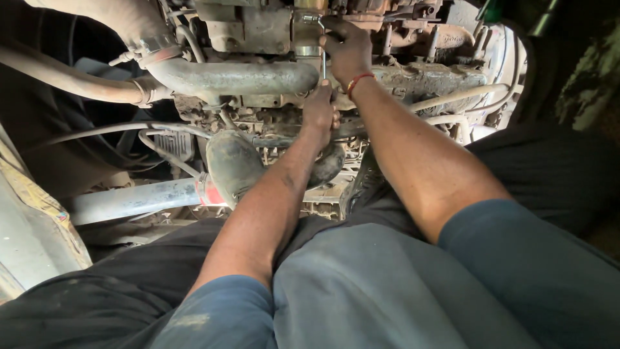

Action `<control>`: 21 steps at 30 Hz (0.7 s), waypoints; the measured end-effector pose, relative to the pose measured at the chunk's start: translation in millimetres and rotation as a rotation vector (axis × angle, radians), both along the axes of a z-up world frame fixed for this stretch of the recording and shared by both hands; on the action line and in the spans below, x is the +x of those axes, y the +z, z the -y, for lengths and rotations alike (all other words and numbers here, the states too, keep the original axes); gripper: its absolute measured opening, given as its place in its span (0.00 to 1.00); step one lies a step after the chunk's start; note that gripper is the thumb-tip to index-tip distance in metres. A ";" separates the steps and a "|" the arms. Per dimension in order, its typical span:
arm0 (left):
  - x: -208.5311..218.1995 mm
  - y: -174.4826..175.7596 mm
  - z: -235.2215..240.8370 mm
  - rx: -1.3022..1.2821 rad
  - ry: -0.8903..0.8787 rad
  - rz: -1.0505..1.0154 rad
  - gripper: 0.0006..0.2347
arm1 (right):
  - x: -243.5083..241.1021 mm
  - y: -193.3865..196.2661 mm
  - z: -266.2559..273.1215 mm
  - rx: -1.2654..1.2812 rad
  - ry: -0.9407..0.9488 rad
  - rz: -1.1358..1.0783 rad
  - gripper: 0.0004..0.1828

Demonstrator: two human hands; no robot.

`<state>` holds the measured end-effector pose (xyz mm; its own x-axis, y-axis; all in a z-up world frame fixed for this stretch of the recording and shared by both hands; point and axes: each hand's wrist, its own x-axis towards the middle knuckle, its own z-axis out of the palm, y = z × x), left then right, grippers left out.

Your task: The person works under a vehicle, using a wrench to tighten bolts on the engine block. They repeatedly reposition the wrench and adjust their grip to apply torque to different fasteners within the confined space.

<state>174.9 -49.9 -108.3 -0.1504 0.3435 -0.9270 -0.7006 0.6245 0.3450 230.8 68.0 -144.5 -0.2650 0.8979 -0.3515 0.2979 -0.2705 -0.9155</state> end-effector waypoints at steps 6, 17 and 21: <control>1.6 -9.8 3.4 -0.025 -0.081 -0.010 0.13 | 1.4 -3.6 -3.0 0.094 0.097 0.031 0.20; 19.8 -26.7 24.3 0.098 -0.325 -0.645 0.08 | 12.8 7.3 -37.5 0.395 0.539 0.218 0.12; 26.8 32.3 22.3 0.369 -0.358 -1.220 0.11 | 12.5 7.4 -41.5 0.139 0.529 0.171 0.13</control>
<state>201.7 -72.1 -76.0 -0.6645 0.7397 -0.1062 0.3616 0.4427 0.8205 243.4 109.5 -137.1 -0.6404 0.6996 -0.3170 0.5072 0.0753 -0.8586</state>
